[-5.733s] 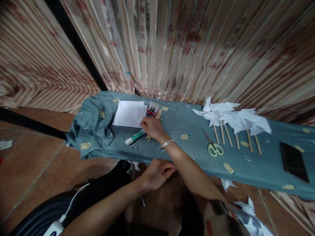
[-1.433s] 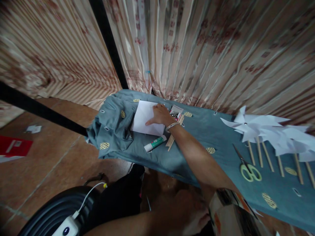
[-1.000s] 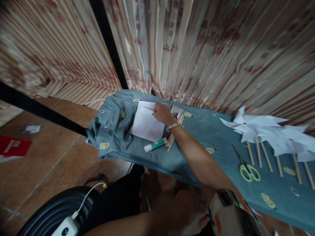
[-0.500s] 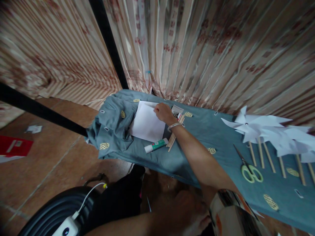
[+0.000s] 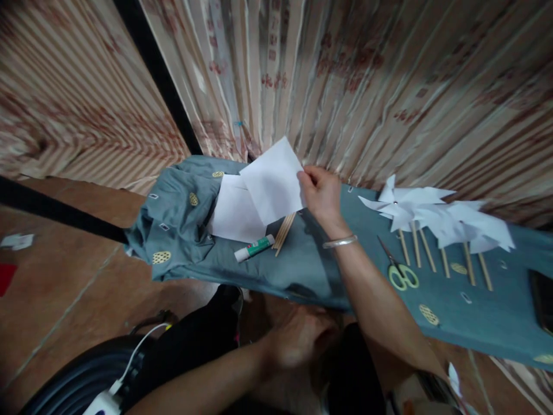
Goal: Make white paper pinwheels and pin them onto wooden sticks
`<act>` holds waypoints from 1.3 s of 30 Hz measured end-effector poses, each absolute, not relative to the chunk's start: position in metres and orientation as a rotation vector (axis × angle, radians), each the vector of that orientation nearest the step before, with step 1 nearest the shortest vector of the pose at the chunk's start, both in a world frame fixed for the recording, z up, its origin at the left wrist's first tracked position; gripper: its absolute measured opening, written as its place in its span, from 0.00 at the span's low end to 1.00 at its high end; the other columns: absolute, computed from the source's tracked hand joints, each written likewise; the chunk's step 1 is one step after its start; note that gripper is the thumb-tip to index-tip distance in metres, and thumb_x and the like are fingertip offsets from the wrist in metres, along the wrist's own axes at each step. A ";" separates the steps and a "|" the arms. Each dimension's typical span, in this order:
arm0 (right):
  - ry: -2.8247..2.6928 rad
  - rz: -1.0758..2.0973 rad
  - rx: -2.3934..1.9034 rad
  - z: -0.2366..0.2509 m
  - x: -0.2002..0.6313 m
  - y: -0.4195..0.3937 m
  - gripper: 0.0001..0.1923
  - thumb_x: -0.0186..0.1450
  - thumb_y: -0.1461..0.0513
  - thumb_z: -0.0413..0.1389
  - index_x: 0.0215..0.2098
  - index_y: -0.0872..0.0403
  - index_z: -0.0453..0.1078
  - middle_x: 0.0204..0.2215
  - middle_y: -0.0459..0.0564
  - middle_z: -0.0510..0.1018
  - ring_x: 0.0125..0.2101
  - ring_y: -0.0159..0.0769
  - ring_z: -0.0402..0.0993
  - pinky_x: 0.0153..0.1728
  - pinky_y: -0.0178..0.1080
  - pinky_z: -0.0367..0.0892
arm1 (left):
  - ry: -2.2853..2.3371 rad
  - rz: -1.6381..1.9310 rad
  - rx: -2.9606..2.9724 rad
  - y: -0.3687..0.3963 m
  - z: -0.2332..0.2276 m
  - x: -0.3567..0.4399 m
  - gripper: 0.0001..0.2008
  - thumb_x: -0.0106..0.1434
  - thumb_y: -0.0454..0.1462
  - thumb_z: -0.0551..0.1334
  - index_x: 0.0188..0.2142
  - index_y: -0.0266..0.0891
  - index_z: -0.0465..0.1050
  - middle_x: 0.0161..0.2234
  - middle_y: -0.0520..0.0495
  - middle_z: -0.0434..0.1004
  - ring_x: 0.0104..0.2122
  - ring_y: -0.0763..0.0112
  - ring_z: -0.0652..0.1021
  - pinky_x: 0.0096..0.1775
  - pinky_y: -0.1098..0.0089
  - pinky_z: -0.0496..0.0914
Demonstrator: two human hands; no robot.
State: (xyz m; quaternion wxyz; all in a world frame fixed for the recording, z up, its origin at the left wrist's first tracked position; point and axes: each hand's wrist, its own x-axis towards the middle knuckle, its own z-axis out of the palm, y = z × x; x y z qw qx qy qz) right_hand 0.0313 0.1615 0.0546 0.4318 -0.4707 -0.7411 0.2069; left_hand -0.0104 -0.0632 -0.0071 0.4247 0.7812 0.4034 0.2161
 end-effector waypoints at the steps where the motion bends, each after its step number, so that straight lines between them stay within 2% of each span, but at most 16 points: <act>1: -1.733 0.596 -1.178 0.051 0.049 0.155 0.12 0.62 0.57 0.55 0.35 0.55 0.76 0.28 0.48 0.78 0.27 0.36 0.71 0.30 0.38 0.63 | 1.020 0.539 1.963 -0.061 -0.003 -0.013 0.10 0.66 0.33 0.57 0.33 0.37 0.77 0.35 0.47 0.80 0.37 0.65 0.79 0.39 0.69 0.70; 5: -1.368 0.896 -1.265 0.029 0.110 0.114 0.13 0.54 0.55 0.60 0.35 0.54 0.75 0.23 0.44 0.76 0.23 0.32 0.68 0.26 0.35 0.63 | 1.124 0.627 1.910 -0.054 0.006 -0.022 0.09 0.67 0.35 0.58 0.37 0.39 0.79 0.33 0.49 0.80 0.34 0.70 0.78 0.38 0.73 0.70; 7: -1.252 0.940 -1.338 0.017 0.133 0.092 0.15 0.53 0.54 0.62 0.34 0.54 0.74 0.20 0.41 0.73 0.20 0.29 0.65 0.24 0.34 0.61 | 1.176 0.708 1.877 -0.053 0.005 -0.025 0.10 0.67 0.35 0.58 0.35 0.39 0.79 0.29 0.51 0.78 0.30 0.73 0.77 0.35 0.74 0.69; 10: -1.148 0.973 -1.468 0.002 0.158 0.060 0.25 0.51 0.53 0.63 0.45 0.54 0.71 0.16 0.37 0.68 0.16 0.28 0.59 0.19 0.32 0.56 | 1.209 0.884 1.954 -0.050 0.000 -0.028 0.08 0.67 0.36 0.59 0.36 0.39 0.77 0.28 0.49 0.76 0.30 0.71 0.76 0.37 0.71 0.70; 12: -1.116 1.002 -1.516 -0.005 0.170 0.041 0.31 0.50 0.52 0.63 0.50 0.53 0.68 0.16 0.37 0.69 0.16 0.29 0.60 0.19 0.33 0.57 | 1.214 0.988 2.082 -0.047 -0.004 -0.028 0.08 0.65 0.36 0.60 0.43 0.39 0.75 0.35 0.45 0.77 0.38 0.65 0.76 0.42 0.65 0.71; 13: -1.106 1.022 -1.518 -0.007 0.174 0.032 0.33 0.50 0.51 0.63 0.52 0.53 0.67 0.17 0.39 0.71 0.16 0.30 0.61 0.19 0.34 0.58 | 1.233 0.978 2.155 -0.046 -0.005 -0.027 0.13 0.64 0.36 0.61 0.48 0.39 0.72 0.41 0.42 0.77 0.43 0.61 0.76 0.45 0.61 0.70; 15: -1.085 1.070 -1.527 -0.009 0.179 0.016 0.31 0.52 0.50 0.62 0.52 0.52 0.68 0.18 0.40 0.73 0.16 0.30 0.62 0.18 0.34 0.58 | 1.252 0.893 2.272 -0.041 -0.007 -0.024 0.22 0.62 0.35 0.63 0.56 0.39 0.66 0.52 0.36 0.72 0.51 0.54 0.72 0.49 0.54 0.68; 17: -1.078 1.126 -1.530 -0.008 0.182 0.002 0.28 0.54 0.50 0.60 0.50 0.52 0.70 0.19 0.41 0.73 0.16 0.29 0.61 0.18 0.34 0.57 | 1.246 0.764 2.342 -0.037 -0.008 -0.018 0.26 0.62 0.35 0.63 0.59 0.38 0.62 0.57 0.35 0.68 0.55 0.52 0.68 0.51 0.51 0.66; 22: -1.093 1.144 -1.538 -0.008 0.195 -0.014 0.25 0.55 0.52 0.61 0.49 0.51 0.72 0.18 0.39 0.71 0.17 0.29 0.60 0.19 0.34 0.58 | 1.176 0.598 2.411 -0.031 -0.010 -0.001 0.22 0.63 0.36 0.63 0.56 0.36 0.63 0.52 0.37 0.72 0.50 0.54 0.71 0.48 0.54 0.66; 26: -0.983 1.116 -1.510 -0.008 0.207 -0.010 0.25 0.55 0.53 0.61 0.49 0.52 0.73 0.17 0.40 0.69 0.17 0.29 0.58 0.19 0.34 0.56 | 1.082 0.615 2.460 -0.032 -0.010 0.015 0.27 0.61 0.43 0.66 0.57 0.38 0.62 0.54 0.38 0.71 0.52 0.53 0.70 0.50 0.55 0.65; 29: -0.978 1.091 -1.516 -0.008 0.212 -0.007 0.24 0.56 0.54 0.60 0.50 0.52 0.73 0.16 0.38 0.67 0.16 0.27 0.53 0.17 0.33 0.53 | 1.087 0.588 2.534 -0.027 -0.008 0.023 0.20 0.64 0.35 0.62 0.55 0.37 0.64 0.53 0.39 0.73 0.51 0.56 0.71 0.50 0.56 0.65; 31: -1.042 1.079 -1.525 -0.008 0.214 -0.007 0.24 0.58 0.54 0.59 0.51 0.52 0.72 0.17 0.39 0.68 0.16 0.27 0.55 0.17 0.33 0.55 | 1.118 0.615 2.568 -0.020 -0.009 0.022 0.13 0.66 0.31 0.57 0.50 0.37 0.69 0.49 0.41 0.76 0.47 0.59 0.74 0.48 0.58 0.65; 34: -1.221 0.995 -1.540 -0.009 0.221 -0.011 0.22 0.64 0.53 0.55 0.53 0.52 0.71 0.25 0.45 0.77 0.23 0.33 0.70 0.25 0.37 0.67 | 1.165 0.749 2.585 -0.009 -0.013 0.013 0.09 0.67 0.31 0.55 0.43 0.38 0.73 0.41 0.45 0.80 0.40 0.63 0.77 0.46 0.59 0.66; 36: -1.434 0.839 -1.535 -0.007 0.227 -0.014 0.21 0.67 0.54 0.51 0.56 0.52 0.68 0.41 0.52 0.81 0.40 0.41 0.77 0.40 0.45 0.73 | 1.167 0.872 2.567 -0.005 -0.017 0.005 0.10 0.68 0.30 0.55 0.43 0.37 0.74 0.40 0.46 0.81 0.39 0.66 0.78 0.47 0.60 0.67; 38: -1.703 0.644 -1.495 -0.004 0.231 -0.017 0.21 0.68 0.58 0.51 0.59 0.50 0.66 0.58 0.56 0.72 0.57 0.46 0.69 0.56 0.53 0.66 | 1.155 0.949 2.562 -0.004 -0.021 -0.002 0.10 0.68 0.30 0.55 0.43 0.37 0.74 0.40 0.45 0.82 0.39 0.67 0.79 0.49 0.60 0.68; 39: -1.828 0.566 -1.455 -0.002 0.232 -0.018 0.22 0.67 0.60 0.52 0.59 0.50 0.66 0.63 0.55 0.66 0.62 0.47 0.62 0.60 0.55 0.60 | 1.142 0.975 2.566 -0.004 -0.022 -0.005 0.10 0.68 0.30 0.55 0.43 0.37 0.74 0.40 0.45 0.82 0.39 0.68 0.80 0.49 0.60 0.68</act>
